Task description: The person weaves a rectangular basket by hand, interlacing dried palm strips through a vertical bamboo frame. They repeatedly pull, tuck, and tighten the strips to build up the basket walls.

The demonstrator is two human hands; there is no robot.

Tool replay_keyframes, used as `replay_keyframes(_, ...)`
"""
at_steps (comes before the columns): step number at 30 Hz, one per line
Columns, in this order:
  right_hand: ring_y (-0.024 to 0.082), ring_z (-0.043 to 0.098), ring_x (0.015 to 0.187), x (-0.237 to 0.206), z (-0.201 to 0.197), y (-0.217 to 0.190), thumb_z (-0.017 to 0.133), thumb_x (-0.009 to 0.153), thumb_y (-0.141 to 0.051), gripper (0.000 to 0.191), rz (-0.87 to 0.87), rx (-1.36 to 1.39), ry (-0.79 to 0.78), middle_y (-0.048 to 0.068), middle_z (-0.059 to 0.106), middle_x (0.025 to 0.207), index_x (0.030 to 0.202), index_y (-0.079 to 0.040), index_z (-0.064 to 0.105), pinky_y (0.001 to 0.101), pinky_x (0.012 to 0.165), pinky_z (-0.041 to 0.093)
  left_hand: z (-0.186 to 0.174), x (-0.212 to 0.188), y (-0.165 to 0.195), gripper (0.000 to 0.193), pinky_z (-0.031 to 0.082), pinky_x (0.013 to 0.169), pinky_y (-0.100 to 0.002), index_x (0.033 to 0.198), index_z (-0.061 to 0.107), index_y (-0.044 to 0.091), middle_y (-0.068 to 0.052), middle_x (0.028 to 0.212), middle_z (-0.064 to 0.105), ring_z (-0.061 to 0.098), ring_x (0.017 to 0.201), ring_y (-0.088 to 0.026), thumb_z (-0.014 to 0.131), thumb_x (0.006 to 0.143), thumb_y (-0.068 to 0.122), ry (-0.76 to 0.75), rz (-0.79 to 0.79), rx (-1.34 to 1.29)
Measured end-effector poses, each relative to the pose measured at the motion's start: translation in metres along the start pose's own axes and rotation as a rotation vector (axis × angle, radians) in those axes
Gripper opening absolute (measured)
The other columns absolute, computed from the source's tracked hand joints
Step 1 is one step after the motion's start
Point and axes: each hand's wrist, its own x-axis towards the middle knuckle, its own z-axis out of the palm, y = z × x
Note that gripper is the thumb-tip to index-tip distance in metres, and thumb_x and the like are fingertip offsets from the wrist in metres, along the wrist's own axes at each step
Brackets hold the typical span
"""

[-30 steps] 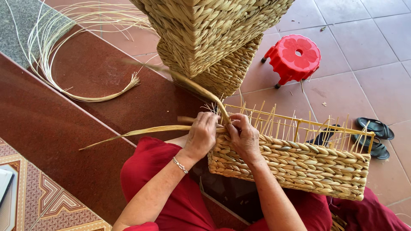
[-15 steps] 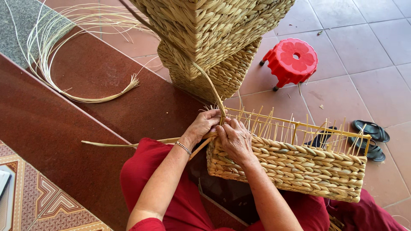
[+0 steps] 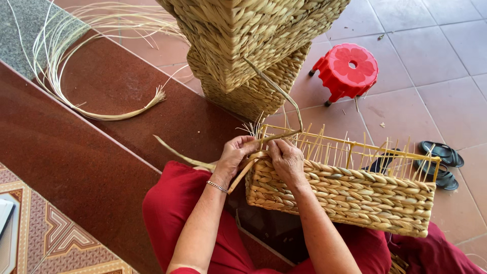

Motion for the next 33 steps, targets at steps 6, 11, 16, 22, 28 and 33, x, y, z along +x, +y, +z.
replay_keyframes(6, 0.026, 0.074, 0.094, -0.007, -0.008, -0.005, 0.069, 0.093, -0.019, 0.023, -0.045, 0.057, -0.041, 0.010, 0.076, 0.105, 0.112, -0.007, 0.075, 0.0380, 0.084, 0.058, -0.006, -0.008, 0.008, 0.024, 0.032, 0.041, -0.020, 0.102, 0.066, 0.009, -0.004, 0.073, 0.064, 0.039, 0.047, -0.005, 0.061, 0.099, 0.032, 0.433, -0.019, -0.399)
replay_keyframes(11, 0.028, 0.070, 0.102, -0.009, -0.009, -0.005, 0.070, 0.093, -0.017, 0.018, -0.139, 0.003, -0.027, 0.010, 0.076, 0.106, 0.106, -0.007, 0.079, 0.0399, 0.091, 0.054, -0.035, -0.018, 0.025, 0.014, 0.030, 0.043, -0.019, 0.105, 0.070, 0.015, 0.003, 0.075, 0.061, 0.040, 0.050, -0.003, 0.067, 0.092, 0.010, 0.354, 0.172, -0.488)
replay_keyframes(16, 0.029, 0.069, 0.101, -0.008, -0.004, -0.006, 0.071, 0.093, -0.017, 0.018, -0.170, -0.035, -0.010, 0.010, 0.076, 0.106, 0.105, -0.007, 0.078, 0.0407, 0.091, 0.054, -0.046, -0.015, 0.030, 0.018, 0.038, 0.045, -0.021, 0.101, 0.074, 0.008, -0.007, 0.070, 0.063, 0.049, 0.053, -0.006, 0.071, 0.090, 0.022, 0.636, 0.326, 0.320)
replay_keyframes(22, 0.025, 0.069, 0.094, -0.007, -0.008, -0.011, 0.071, 0.091, -0.019, 0.021, -0.073, 0.033, -0.070, 0.006, 0.077, 0.103, 0.108, -0.009, 0.078, 0.0394, 0.087, 0.055, -0.081, -0.018, 0.042, 0.070, 0.050, 0.044, -0.033, 0.093, 0.068, 0.003, -0.015, 0.070, 0.072, 0.062, 0.049, -0.019, 0.040, 0.092, 0.067, 0.524, 0.152, -0.750)
replay_keyframes(28, 0.018, 0.076, 0.098, 0.007, -0.005, -0.014, 0.069, 0.092, -0.019, 0.038, 0.153, -0.043, -0.174, 0.002, 0.081, 0.105, 0.130, -0.016, 0.066, 0.0345, 0.093, 0.054, -0.031, -0.025, 0.025, 0.090, 0.041, 0.099, -0.035, 0.095, 0.084, -0.005, -0.017, 0.101, 0.081, 0.070, 0.102, -0.018, 0.045, 0.100, 0.076, 0.267, -0.001, 0.420)
replay_keyframes(33, 0.020, 0.075, 0.102, 0.011, -0.008, -0.011, 0.071, 0.090, -0.022, 0.046, 0.226, 0.089, -0.159, 0.003, 0.080, 0.107, 0.134, -0.013, 0.061, 0.0342, 0.094, 0.053, -0.004, -0.044, 0.023, 0.055, 0.058, 0.078, -0.034, 0.103, 0.078, 0.004, -0.010, 0.088, 0.079, 0.077, 0.083, -0.023, 0.076, 0.079, 0.054, -0.068, 0.101, 0.842)
